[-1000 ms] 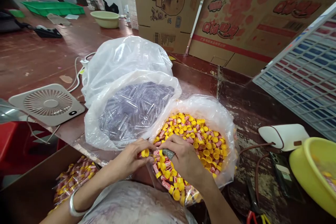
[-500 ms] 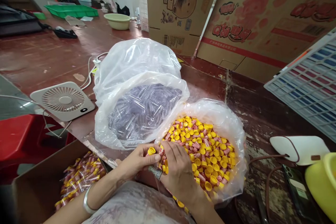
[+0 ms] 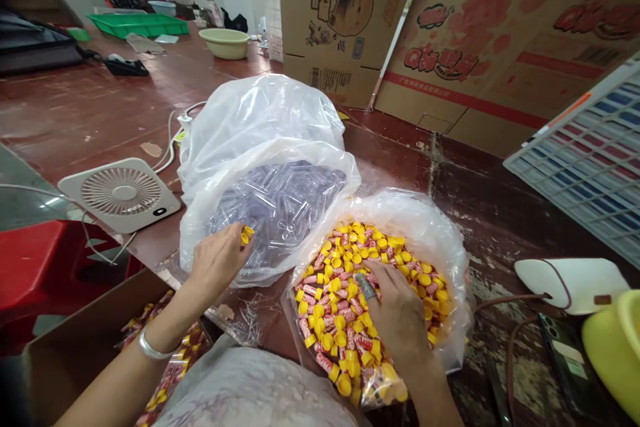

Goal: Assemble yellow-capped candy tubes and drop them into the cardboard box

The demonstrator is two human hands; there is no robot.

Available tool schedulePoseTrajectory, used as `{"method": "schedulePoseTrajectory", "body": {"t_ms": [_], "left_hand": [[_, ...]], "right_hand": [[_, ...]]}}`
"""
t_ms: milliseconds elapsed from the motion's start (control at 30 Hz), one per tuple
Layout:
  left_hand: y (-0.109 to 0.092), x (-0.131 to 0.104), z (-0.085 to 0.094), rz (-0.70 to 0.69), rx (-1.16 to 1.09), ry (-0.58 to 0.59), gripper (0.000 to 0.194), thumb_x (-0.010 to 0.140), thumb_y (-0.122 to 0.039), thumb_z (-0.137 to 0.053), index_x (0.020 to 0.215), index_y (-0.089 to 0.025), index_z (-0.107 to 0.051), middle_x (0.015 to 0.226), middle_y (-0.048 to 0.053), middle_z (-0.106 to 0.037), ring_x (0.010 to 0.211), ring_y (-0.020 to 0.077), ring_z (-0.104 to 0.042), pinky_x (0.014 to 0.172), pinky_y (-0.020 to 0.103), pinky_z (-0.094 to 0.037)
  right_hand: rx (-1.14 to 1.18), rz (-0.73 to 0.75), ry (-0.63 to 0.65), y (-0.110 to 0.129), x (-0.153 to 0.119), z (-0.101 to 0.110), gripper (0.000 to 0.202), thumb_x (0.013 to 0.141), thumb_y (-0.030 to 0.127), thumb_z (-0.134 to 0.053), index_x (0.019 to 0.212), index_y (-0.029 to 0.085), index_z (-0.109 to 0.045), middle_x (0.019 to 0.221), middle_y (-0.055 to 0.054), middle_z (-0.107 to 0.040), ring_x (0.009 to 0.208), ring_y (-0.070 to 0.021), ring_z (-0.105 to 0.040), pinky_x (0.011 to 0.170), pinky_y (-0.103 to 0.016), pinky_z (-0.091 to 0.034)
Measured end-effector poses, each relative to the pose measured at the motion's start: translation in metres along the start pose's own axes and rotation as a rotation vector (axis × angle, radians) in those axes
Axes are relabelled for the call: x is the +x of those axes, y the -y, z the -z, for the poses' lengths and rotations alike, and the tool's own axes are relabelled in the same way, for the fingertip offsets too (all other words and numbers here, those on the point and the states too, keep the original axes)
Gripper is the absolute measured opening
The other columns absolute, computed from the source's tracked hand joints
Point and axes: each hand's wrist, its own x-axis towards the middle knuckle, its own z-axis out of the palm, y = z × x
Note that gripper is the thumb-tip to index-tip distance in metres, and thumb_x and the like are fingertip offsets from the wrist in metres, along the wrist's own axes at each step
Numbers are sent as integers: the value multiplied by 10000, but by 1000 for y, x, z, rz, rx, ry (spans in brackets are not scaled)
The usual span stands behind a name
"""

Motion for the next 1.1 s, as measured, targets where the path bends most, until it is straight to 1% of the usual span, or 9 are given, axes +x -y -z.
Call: {"method": "schedulePoseTrajectory", "body": {"t_ms": [233,333,433,533,667,767,933,1033,1100], "left_hand": [[-8,11,-8,-49,72,124,262,956,-276,-498,1098,-129,-662,1036,176,-749,916,340,-728,686,346,-480],[-3,5,-5,-58,-103,76,239,919,-342,-561,1029,-177,-693,1027,122,-755,890,295,-722,695,315,-474],[-3,-7,-1,-107,-440,119,260,854,-400,-633,979,-187,-713,934,65,-763,836,239,-703,725,289,-477],[-12,-23,0,-208,-741,264,261,821,-385,-650,948,-170,-724,869,34,-749,785,193,-666,729,268,-473],[-30,-41,-6,-289,-1005,507,214,799,-339,-685,855,-136,-728,736,-1,-673,672,137,-561,624,226,-418],[-42,-48,-10,-296,-1201,638,218,807,-335,-707,863,-126,-733,742,-3,-645,684,122,-522,635,215,-409],[-50,-49,-9,-188,-1431,755,317,752,-415,-795,852,-125,-713,725,-10,-596,653,106,-469,612,214,-380],[-51,-51,-11,-41,-1583,770,389,660,-445,-869,784,-129,-680,653,-35,-535,592,88,-424,571,210,-355],[-53,-54,-14,65,-1666,780,429,609,-456,-903,764,-128,-674,634,-39,-528,583,86,-430,577,211,-372]], "right_hand": [[-15,88,228,11,-3,-3,419,812,-50,-531,1076,230,-697,1073,-37,-741,1011,-236,-676,875,-378,-566],[-15,261,282,24,-1,-17,484,831,-71,-535,1184,231,-669,1202,-45,-720,1143,-236,-630,952,-383,-553],[-9,359,320,26,4,-31,318,856,-38,-572,1030,202,-689,1123,-63,-733,1078,-242,-651,906,-382,-573],[97,297,212,25,9,-33,279,854,-47,-551,944,187,-673,1043,-74,-738,976,-232,-692,846,-369,-594],[541,66,-28,38,13,-21,171,908,99,-618,1031,215,-645,1083,-62,-734,1005,-198,-727,848,-310,-617],[742,6,-40,55,14,-11,219,939,163,-627,1144,239,-648,1090,-49,-739,994,-179,-738,865,-298,-623],[629,216,53,70,11,-7,250,988,244,-593,1232,250,-648,1177,-70,-725,1144,-206,-687,994,-357,-583],[474,338,68,74,5,-10,561,915,363,-695,1419,192,-518,1307,-141,-656,1245,-280,-621,1065,-450,-544],[377,364,43,77,1,-15,652,873,313,-715,1456,168,-461,1311,-158,-636,1249,-304,-604,1075,-484,-529]]}}
